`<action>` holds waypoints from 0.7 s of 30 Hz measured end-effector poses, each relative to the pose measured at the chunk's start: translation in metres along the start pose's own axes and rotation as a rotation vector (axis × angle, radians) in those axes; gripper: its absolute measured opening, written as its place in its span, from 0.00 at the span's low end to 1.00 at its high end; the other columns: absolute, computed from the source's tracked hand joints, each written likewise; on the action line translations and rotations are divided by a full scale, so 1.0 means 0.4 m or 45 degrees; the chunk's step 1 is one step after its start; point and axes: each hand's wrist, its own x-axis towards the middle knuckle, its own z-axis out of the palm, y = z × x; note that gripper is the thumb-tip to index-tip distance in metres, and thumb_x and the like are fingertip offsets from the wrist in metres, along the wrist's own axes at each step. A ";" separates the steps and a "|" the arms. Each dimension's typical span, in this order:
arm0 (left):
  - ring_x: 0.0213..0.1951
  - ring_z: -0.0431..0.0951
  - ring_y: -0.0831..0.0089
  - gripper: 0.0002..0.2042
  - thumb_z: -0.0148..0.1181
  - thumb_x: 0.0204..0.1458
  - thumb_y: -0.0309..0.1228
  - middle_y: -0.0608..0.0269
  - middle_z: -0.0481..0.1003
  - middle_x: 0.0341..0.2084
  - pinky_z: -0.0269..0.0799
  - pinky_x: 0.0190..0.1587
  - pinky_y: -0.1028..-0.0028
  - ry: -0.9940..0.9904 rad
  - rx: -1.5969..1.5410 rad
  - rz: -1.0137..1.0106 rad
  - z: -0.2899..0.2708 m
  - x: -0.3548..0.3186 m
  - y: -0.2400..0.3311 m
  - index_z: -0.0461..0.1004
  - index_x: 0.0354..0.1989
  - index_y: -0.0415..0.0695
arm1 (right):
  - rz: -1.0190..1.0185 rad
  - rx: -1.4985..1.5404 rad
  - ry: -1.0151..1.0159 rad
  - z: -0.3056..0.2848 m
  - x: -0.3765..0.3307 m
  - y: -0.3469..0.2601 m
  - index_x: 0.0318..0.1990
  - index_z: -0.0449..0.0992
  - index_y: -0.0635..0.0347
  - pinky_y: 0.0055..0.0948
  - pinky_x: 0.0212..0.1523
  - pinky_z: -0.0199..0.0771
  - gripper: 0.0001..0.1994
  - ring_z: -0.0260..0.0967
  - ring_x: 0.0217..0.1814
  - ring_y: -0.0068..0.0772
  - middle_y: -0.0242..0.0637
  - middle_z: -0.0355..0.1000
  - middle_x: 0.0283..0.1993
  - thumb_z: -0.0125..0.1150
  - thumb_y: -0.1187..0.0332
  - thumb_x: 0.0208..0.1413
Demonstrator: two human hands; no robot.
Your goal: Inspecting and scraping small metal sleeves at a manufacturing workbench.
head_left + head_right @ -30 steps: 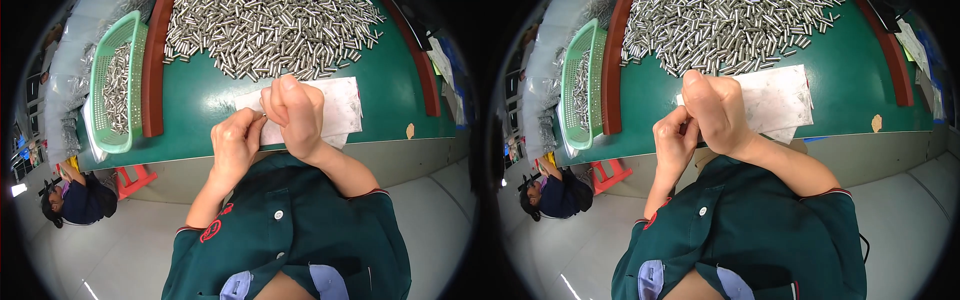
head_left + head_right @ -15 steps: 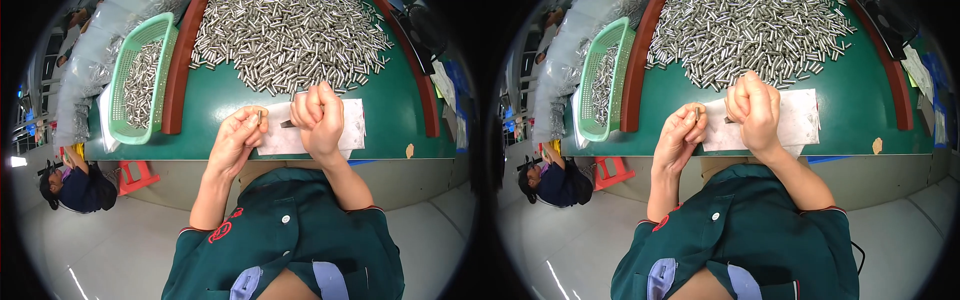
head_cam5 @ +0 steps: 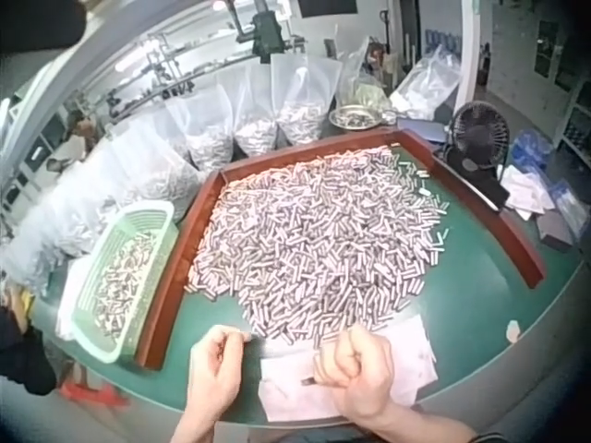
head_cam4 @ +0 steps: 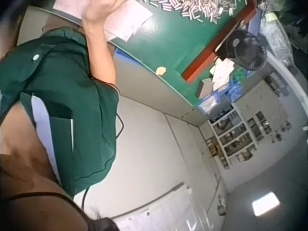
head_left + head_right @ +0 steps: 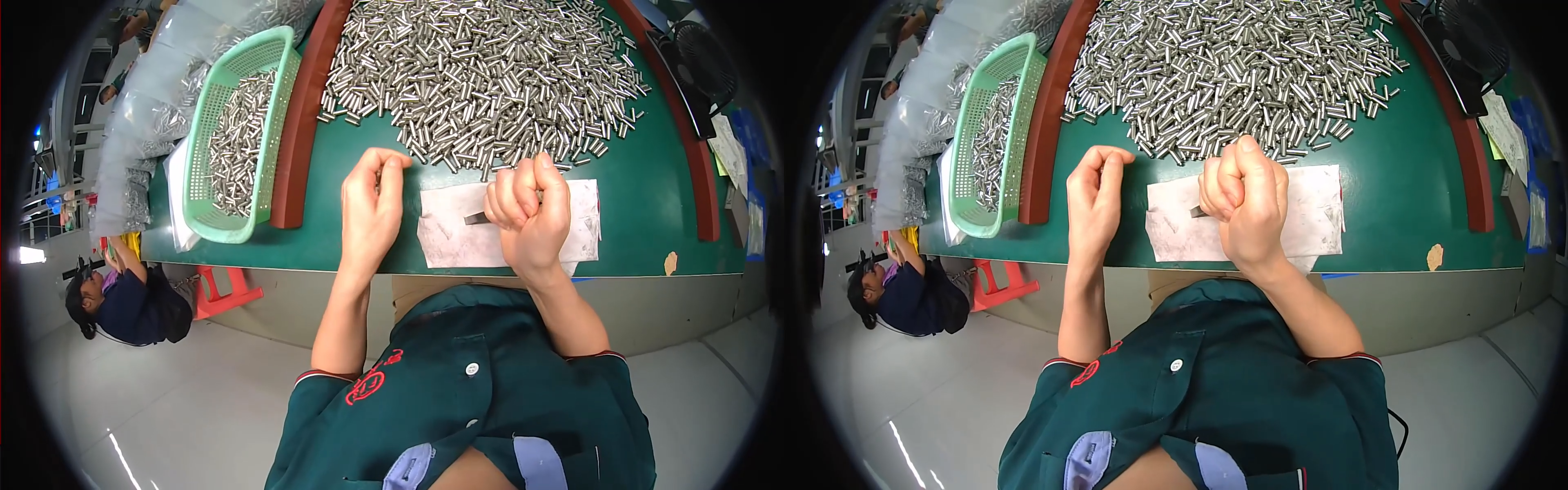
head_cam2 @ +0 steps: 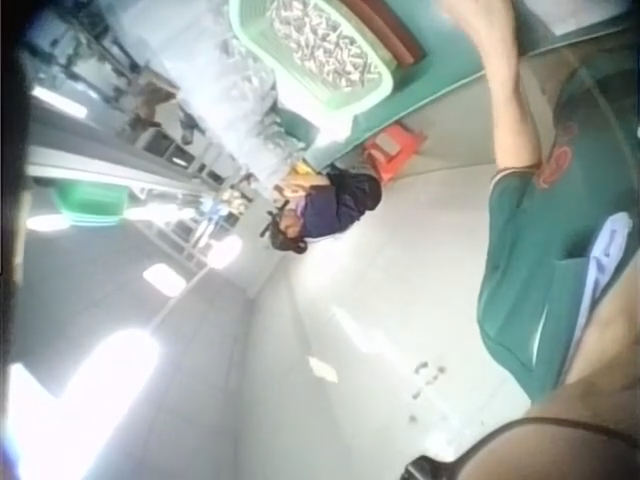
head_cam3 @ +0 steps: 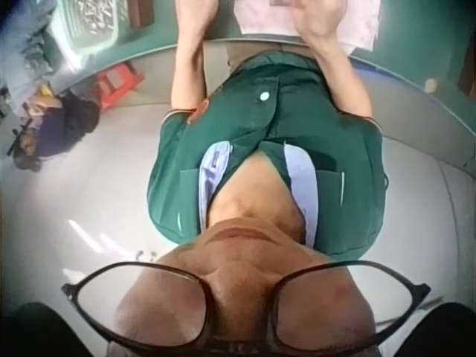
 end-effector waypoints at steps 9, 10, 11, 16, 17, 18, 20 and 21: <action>0.10 0.61 0.64 0.07 0.59 0.40 0.29 0.61 0.60 0.05 0.56 0.16 0.66 0.141 0.721 0.192 0.037 0.027 0.002 0.69 0.19 0.39 | 0.030 -0.001 0.019 0.001 0.001 -0.004 0.11 0.49 0.51 0.21 0.13 0.39 0.22 0.33 0.09 0.18 0.25 0.44 0.07 0.29 0.60 0.59; 0.09 0.61 0.66 0.07 0.59 0.39 0.28 0.61 0.59 0.05 0.55 0.16 0.67 0.136 0.698 0.229 0.037 0.026 0.002 0.69 0.19 0.40 | 0.037 -0.008 0.028 0.000 0.001 -0.004 0.11 0.49 0.51 0.21 0.13 0.39 0.22 0.33 0.09 0.18 0.25 0.44 0.07 0.29 0.60 0.59; 0.09 0.60 0.67 0.06 0.59 0.39 0.27 0.62 0.58 0.05 0.55 0.16 0.67 0.131 0.686 0.255 0.036 0.022 0.002 0.69 0.19 0.40 | 0.036 -0.005 0.016 0.000 0.000 -0.004 0.11 0.49 0.51 0.21 0.13 0.39 0.22 0.33 0.10 0.18 0.25 0.44 0.07 0.29 0.60 0.59; 0.09 0.54 0.74 0.03 0.59 0.37 0.22 0.64 0.55 0.06 0.51 0.14 0.73 -0.011 0.500 0.341 0.019 -0.019 0.012 0.71 0.22 0.39 | 0.034 -0.012 0.013 -0.002 0.001 -0.003 0.11 0.49 0.51 0.22 0.13 0.39 0.22 0.34 0.10 0.18 0.25 0.44 0.08 0.29 0.60 0.59; 0.09 0.54 0.74 0.03 0.59 0.37 0.22 0.63 0.55 0.06 0.52 0.15 0.73 -0.016 0.495 0.338 0.018 -0.026 0.013 0.72 0.22 0.39 | 0.036 -0.020 0.018 -0.003 0.000 -0.003 0.11 0.49 0.51 0.21 0.13 0.39 0.22 0.34 0.10 0.18 0.25 0.45 0.08 0.29 0.60 0.59; 0.09 0.54 0.74 0.03 0.60 0.37 0.22 0.63 0.56 0.06 0.52 0.15 0.73 -0.021 0.492 0.335 0.018 -0.030 0.014 0.72 0.22 0.39 | 0.036 -0.014 0.007 -0.003 0.000 -0.003 0.11 0.49 0.51 0.21 0.14 0.39 0.22 0.34 0.10 0.18 0.25 0.45 0.08 0.29 0.60 0.59; 0.09 0.54 0.74 0.04 0.60 0.37 0.22 0.63 0.56 0.06 0.52 0.15 0.73 -0.027 0.485 0.326 0.020 -0.036 0.014 0.72 0.23 0.39 | 0.039 -0.021 0.001 -0.005 0.001 -0.004 0.11 0.49 0.51 0.21 0.14 0.39 0.22 0.34 0.10 0.18 0.25 0.45 0.08 0.29 0.60 0.59; 0.09 0.53 0.75 0.04 0.60 0.37 0.22 0.63 0.56 0.06 0.52 0.15 0.74 -0.029 0.482 0.318 0.022 -0.038 0.013 0.72 0.23 0.39 | 0.037 -0.013 -0.003 -0.005 0.001 -0.004 0.11 0.50 0.51 0.21 0.14 0.39 0.22 0.34 0.10 0.18 0.25 0.45 0.08 0.29 0.60 0.59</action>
